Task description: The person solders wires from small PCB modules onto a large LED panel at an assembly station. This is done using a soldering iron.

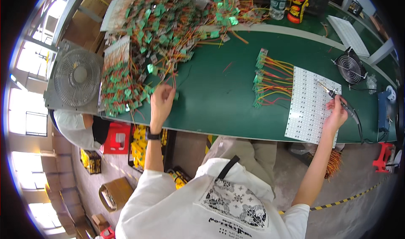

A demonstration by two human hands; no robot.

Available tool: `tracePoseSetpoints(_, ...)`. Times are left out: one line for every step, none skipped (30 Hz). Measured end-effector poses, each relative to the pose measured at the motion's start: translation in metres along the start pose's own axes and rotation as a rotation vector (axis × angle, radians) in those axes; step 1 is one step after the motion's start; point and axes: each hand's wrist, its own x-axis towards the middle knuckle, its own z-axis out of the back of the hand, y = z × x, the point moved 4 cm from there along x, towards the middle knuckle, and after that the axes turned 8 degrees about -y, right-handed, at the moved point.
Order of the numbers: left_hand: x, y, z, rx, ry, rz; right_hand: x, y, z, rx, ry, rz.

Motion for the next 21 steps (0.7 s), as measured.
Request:
tracePoseSetpoints(-0.001, 0.002, -0.001, -0.064, -0.01, -0.019, 0.0, -0.001, -0.002, 0.018, 0.012, -0.026)
tracePoseSetpoints(-0.004, -0.001, 0.001, -0.074, -0.004, -0.028, -0.002, 0.0, -0.002, 0.008, 0.006, -0.022)
tracePoseSetpoints(-0.006, -0.003, 0.002, -0.065, 0.011, -0.025, -0.004, 0.002, -0.002, 0.005, -0.007, -0.013)
tracePoseSetpoints(-0.007, -0.007, 0.002, -0.055, 0.027, -0.021, -0.004, 0.002, -0.003, -0.005, -0.003, -0.023)
tracePoseSetpoints(-0.01, -0.01, 0.001, -0.066, 0.035, -0.027, -0.005, 0.002, -0.004, -0.017, 0.003, -0.034)
tracePoseSetpoints(-0.012, -0.013, 0.002, -0.143, 0.002, 0.01, -0.005, 0.002, -0.003, -0.009, -0.006, -0.05)
tracePoseSetpoints(-0.015, -0.016, 0.003, -0.219, -0.03, 0.048, -0.005, 0.003, -0.003, -0.017, -0.017, -0.042)
tracePoseSetpoints(-0.018, -0.024, 0.005, -0.263, -0.018, 0.043, -0.005, 0.004, -0.005, 0.0, -0.01, -0.049)
tracePoseSetpoints(-0.022, -0.033, 0.005, -0.274, -0.008, 0.041, -0.005, 0.004, -0.005, 0.013, -0.005, -0.055)
tracePoseSetpoints(-0.027, -0.044, 0.002, -0.303, 0.031, 0.051, -0.005, 0.005, -0.005, 0.008, -0.003, -0.041)
tracePoseSetpoints(-0.033, -0.054, -0.001, -0.329, 0.062, 0.064, -0.005, 0.005, -0.006, 0.004, -0.005, -0.035)
tracePoseSetpoints(-0.039, -0.066, -0.009, -0.45, 0.101, 0.057, -0.005, 0.005, -0.007, 0.018, 0.001, -0.036)
tracePoseSetpoints(-0.046, -0.08, -0.018, -0.528, 0.19, 0.117, -0.005, 0.005, -0.006, 0.032, 0.008, -0.038)
tracePoseSetpoints(-0.054, -0.095, -0.031, -0.7, 0.325, 0.196, -0.004, 0.002, -0.006, 0.024, 0.008, -0.038)
tracePoseSetpoints(-0.062, -0.104, -0.048, -0.797, 0.491, 0.212, -0.003, 0.001, -0.004, 0.021, 0.009, -0.033)
tracePoseSetpoints(-0.07, -0.119, -0.067, -0.896, 0.591, 0.236, -0.002, -0.002, -0.001, -0.008, -0.002, -0.052)
tracePoseSetpoints(-0.077, -0.133, -0.084, -0.912, 0.675, 0.201, -0.002, -0.005, -0.001, -0.036, -0.009, -0.076)
tracePoseSetpoints(-0.077, -0.154, -0.094, -0.894, 0.74, 0.023, -0.004, 0.0, -0.002, -0.028, -0.007, -0.064)
tracePoseSetpoints(-0.077, -0.173, -0.102, -0.902, 0.789, -0.033, -0.006, 0.002, -0.004, -0.033, -0.006, -0.064)
tracePoseSetpoints(-0.076, -0.188, -0.113, -0.909, 0.776, -0.096, -0.007, 0.006, -0.004, -0.024, -0.009, -0.053)
tracePoseSetpoints(-0.073, -0.198, -0.12, -0.916, 0.777, -0.092, -0.007, 0.007, -0.006, -0.012, -0.004, -0.045)
